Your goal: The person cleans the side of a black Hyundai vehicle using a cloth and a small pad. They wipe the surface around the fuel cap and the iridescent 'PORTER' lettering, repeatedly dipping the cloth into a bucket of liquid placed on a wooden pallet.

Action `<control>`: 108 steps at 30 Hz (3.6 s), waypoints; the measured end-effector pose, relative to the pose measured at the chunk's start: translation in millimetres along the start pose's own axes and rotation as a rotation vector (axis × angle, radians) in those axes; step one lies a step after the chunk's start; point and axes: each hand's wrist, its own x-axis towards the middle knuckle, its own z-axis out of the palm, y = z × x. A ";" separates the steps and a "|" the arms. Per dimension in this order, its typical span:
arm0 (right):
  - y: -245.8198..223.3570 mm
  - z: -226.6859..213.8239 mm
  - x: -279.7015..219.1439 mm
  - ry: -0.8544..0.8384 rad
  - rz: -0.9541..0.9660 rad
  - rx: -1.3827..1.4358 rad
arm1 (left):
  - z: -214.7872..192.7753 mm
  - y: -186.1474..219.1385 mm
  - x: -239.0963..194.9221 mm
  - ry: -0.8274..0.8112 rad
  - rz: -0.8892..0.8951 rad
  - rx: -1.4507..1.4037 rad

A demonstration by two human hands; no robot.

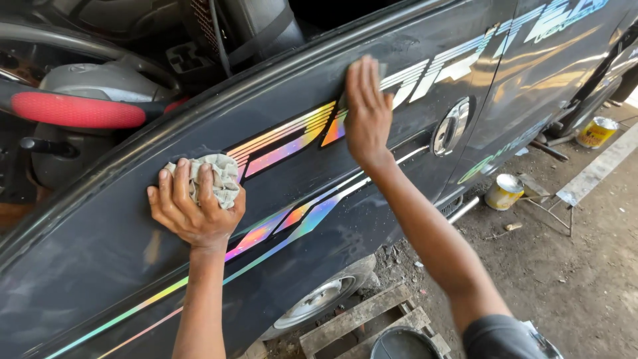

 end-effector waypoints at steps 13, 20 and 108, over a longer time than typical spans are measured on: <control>31.9 -4.9 18.8 -0.048 0.164 0.047 | -0.7 -1.5 -1.4 0.000 -0.003 0.005; 52.5 21.3 0.7 0.018 -0.076 0.134 | 0.7 -0.8 -2.2 -0.006 -0.023 -0.012; 16.9 5.2 7.5 0.022 0.012 -0.122 | -0.5 -2.3 -3.0 -0.001 -0.007 0.003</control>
